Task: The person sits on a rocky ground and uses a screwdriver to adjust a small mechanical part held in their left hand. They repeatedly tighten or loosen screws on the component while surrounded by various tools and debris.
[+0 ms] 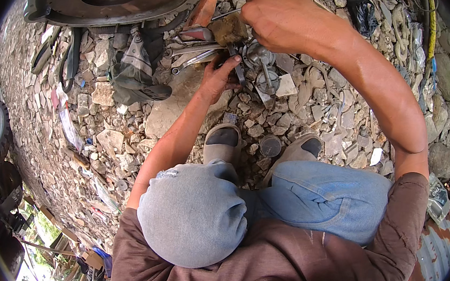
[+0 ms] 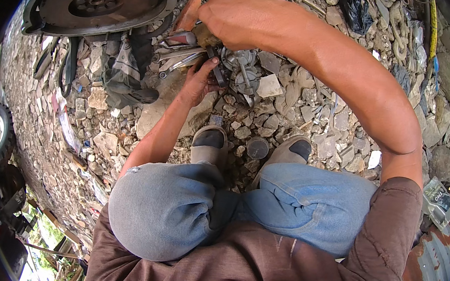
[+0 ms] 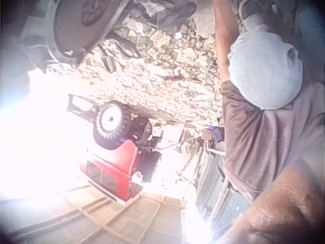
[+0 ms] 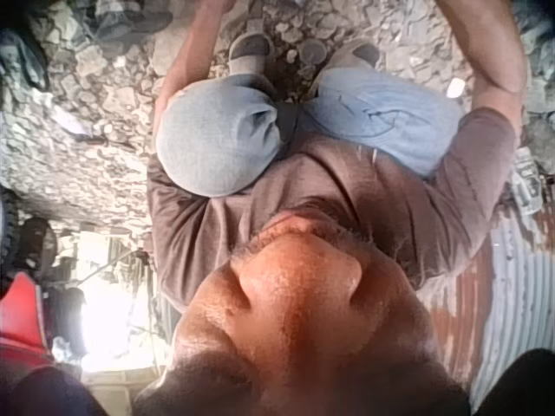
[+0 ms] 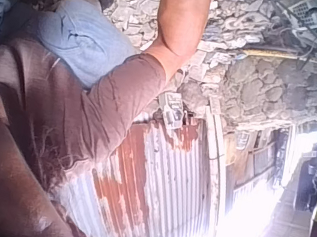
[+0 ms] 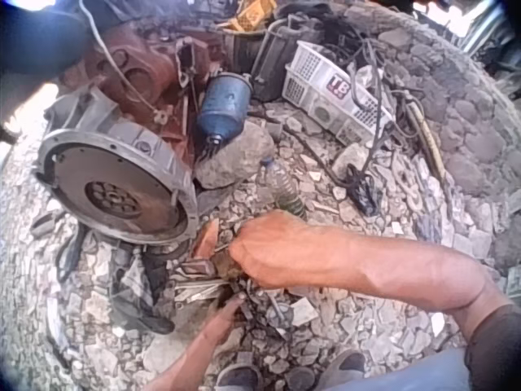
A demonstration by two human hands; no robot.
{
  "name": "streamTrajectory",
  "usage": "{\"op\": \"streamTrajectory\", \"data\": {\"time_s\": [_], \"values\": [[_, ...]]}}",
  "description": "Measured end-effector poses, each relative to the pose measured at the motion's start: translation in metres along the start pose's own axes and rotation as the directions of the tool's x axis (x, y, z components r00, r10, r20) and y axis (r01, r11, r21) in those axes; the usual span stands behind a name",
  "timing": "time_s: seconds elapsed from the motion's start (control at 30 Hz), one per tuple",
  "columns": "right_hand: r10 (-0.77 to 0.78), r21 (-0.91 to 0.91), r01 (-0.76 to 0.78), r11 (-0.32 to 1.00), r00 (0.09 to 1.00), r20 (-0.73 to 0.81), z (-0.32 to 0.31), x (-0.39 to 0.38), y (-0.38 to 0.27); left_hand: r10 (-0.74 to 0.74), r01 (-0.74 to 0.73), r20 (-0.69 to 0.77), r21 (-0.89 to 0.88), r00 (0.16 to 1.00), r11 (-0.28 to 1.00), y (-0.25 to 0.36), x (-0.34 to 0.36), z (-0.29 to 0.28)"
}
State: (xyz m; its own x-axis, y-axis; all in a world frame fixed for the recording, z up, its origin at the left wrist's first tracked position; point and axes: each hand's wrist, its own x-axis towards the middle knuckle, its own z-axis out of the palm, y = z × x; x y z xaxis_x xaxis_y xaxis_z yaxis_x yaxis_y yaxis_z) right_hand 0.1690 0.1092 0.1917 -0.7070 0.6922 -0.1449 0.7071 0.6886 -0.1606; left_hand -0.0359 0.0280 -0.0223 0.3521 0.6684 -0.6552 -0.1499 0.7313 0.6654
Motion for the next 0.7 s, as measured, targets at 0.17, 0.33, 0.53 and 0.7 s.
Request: {"op": "streamTrajectory", "data": {"time_s": [0.17, 0.33, 0.53, 0.7], "values": [[0.166, -0.022, -0.168, 0.986, 0.983, -0.077, -0.004, 0.002, -0.033, -0.041, 0.041, -0.006, -0.021, 0.999, 0.999, 0.000, 0.000, -0.001], [-0.042, -0.148, 0.035, 0.988, 0.998, -0.044, -0.009, 0.000, -0.016, 0.002, -0.002, -0.007, 0.002, 1.000, 1.000, -0.003, 0.002, -0.001], [-0.171, -0.058, 0.163, 0.985, 0.968, -0.186, -0.009, -0.004, 0.000, 0.018, -0.018, 0.002, -0.003, 1.000, 1.000, -0.001, 0.000, 0.002], [-0.026, -0.390, -0.014, 0.921, 0.995, -0.099, -0.028, -0.017, -0.027, 0.003, -0.003, -0.013, 0.000, 1.000, 1.000, 0.000, -0.002, 0.002]]}}
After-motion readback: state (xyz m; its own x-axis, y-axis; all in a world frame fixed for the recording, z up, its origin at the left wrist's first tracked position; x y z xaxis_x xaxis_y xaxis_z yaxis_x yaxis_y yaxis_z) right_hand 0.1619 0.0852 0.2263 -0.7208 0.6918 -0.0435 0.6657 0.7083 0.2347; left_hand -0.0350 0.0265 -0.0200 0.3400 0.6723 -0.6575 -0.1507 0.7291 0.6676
